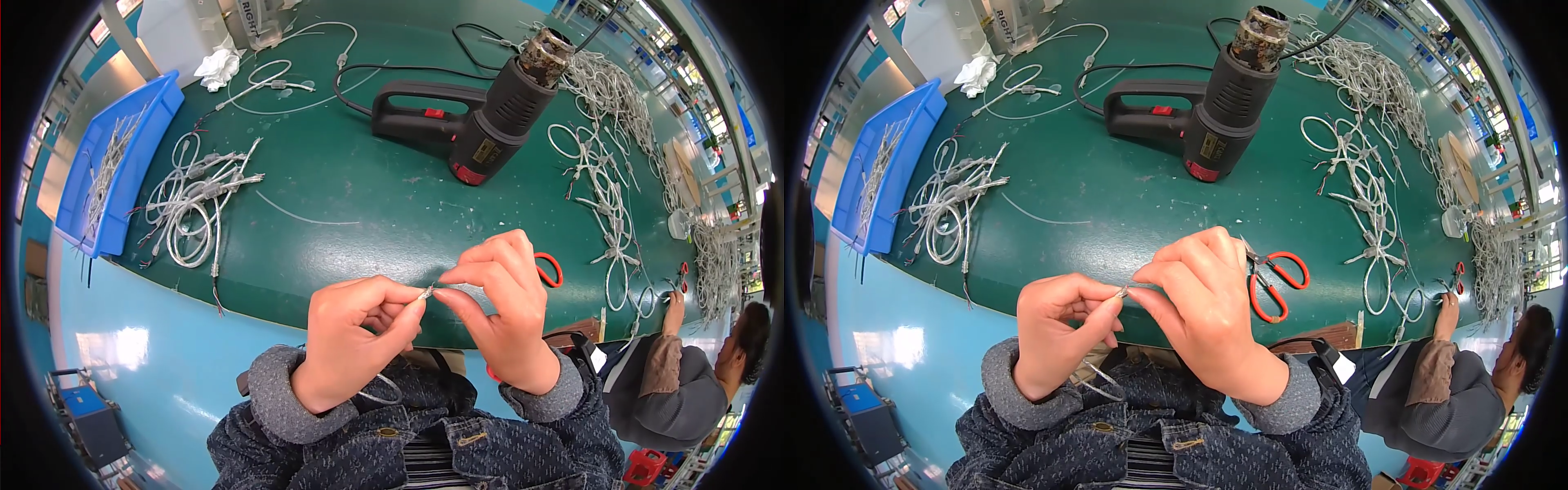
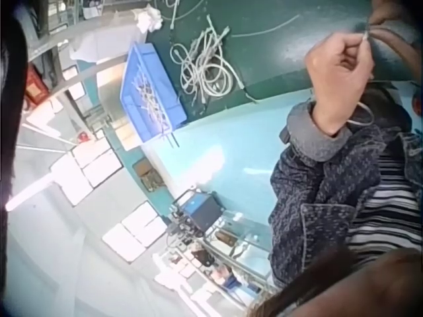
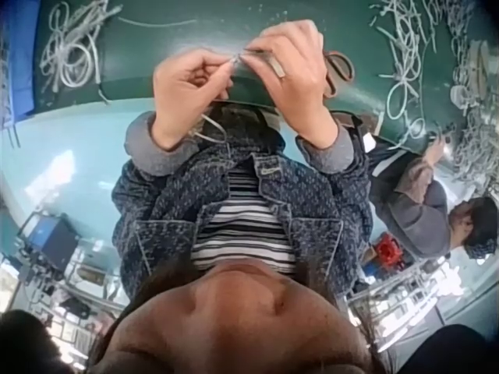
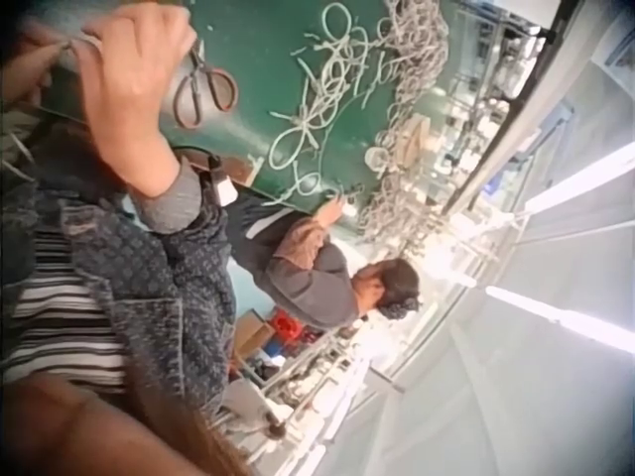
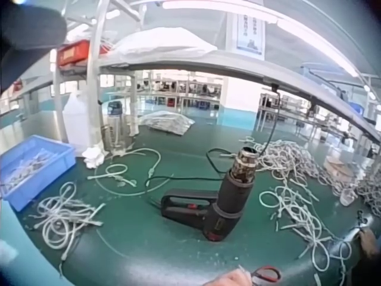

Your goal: Strip and prepare electrical cables at a manual assembly station using wire cutters and a heat gun.

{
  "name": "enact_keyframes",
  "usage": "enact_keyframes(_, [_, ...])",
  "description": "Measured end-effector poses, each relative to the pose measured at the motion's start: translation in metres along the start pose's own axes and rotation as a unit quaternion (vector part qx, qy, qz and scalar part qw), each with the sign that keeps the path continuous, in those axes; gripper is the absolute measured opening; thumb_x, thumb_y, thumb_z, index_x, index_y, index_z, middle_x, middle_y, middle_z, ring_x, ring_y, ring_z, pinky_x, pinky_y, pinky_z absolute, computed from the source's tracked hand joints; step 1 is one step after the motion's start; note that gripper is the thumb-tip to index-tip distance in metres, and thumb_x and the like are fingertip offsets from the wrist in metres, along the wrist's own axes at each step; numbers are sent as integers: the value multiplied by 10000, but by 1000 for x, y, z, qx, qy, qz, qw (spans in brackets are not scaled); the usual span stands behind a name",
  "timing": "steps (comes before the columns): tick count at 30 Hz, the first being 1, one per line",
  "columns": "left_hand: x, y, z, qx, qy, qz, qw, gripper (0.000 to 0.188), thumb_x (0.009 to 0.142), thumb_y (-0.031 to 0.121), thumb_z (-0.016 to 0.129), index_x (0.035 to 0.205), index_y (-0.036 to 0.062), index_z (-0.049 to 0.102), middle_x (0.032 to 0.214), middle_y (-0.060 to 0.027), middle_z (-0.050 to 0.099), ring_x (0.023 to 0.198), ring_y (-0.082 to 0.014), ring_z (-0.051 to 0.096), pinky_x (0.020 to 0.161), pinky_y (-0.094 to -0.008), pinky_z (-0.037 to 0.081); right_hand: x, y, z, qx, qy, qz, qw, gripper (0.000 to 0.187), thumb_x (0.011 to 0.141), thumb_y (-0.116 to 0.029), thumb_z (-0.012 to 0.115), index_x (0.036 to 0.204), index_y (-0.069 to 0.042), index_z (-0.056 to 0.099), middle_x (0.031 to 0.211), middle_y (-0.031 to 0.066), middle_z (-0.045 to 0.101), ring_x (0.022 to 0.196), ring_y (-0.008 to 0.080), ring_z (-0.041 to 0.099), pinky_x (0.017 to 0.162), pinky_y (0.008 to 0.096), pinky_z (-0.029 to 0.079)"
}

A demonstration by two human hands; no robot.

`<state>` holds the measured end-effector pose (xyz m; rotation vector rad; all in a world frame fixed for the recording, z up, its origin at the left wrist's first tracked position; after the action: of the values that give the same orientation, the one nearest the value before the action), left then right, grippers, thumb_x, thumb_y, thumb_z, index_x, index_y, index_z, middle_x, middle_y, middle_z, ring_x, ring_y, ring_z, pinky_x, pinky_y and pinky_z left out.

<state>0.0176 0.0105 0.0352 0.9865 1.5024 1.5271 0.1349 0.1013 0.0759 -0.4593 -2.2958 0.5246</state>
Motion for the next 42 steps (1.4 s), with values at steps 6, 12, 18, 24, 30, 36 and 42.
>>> enact_keyframes(6, [0,1,0,10,-1,10,1000,69,808,-3,651,875,-21,657,674,-48,637,559,-74,616,481,-177,469,2,2,1,35,-18,-26,999,225,595,-20,748,764,-49,603,777,58,563,755,238,500,637,328,392])
enact_keyframes(12, [-2,1,2,15,19,19,1000,69,805,-10,650,874,-15,659,676,-51,639,552,-80,620,478,-181,473,0,1,0,39,-32,2,999,216,610,-13,739,763,-46,590,767,64,564,749,238,501,639,328,395])
enact_keyframes(18, [-1,1,0,23,35,24,999,72,805,-13,647,876,-13,661,677,-52,639,540,-81,616,473,-183,475,0,6,-2,92,4,21,996,214,620,-8,732,784,-43,600,774,65,566,749,234,502,643,327,397])
enact_keyframes(24, [-1,1,1,14,23,2,1000,70,806,-10,646,875,-15,660,676,-50,637,537,-77,612,470,-183,474,-2,3,3,54,-8,-6,998,212,630,17,717,801,-38,605,785,68,568,753,236,507,649,326,401])
enact_keyframes(30, [-1,1,2,8,11,-12,1000,65,817,-6,639,876,-29,652,677,-54,636,530,-74,601,459,-184,467,-3,4,2,37,-4,14,999,179,643,32,700,775,-34,599,788,70,572,755,239,508,660,326,401])
enact_keyframes(36, [5,-12,-1,-60,-3,-85,995,58,844,-35,577,868,-68,619,670,-80,623,490,-95,577,425,-195,457,-18,32,-7,38,10,77,996,141,673,29,677,771,-32,595,792,69,574,756,234,506,676,322,399])
enact_keyframes(42, [14,-22,-5,-42,-3,-90,995,56,854,-36,564,868,-69,607,671,-83,615,507,-95,579,424,-190,448,-57,66,-12,-91,-27,127,987,138,684,10,673,789,-37,598,791,62,570,755,245,509,678,333,394])
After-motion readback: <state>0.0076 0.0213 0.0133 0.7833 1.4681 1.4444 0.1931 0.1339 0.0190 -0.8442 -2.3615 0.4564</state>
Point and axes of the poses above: each hand's wrist, its own x-axis towards the middle knuckle, its own z-axis out of the palm, y = z × x, the point moved 5 cm from there along x, towards the middle knuckle
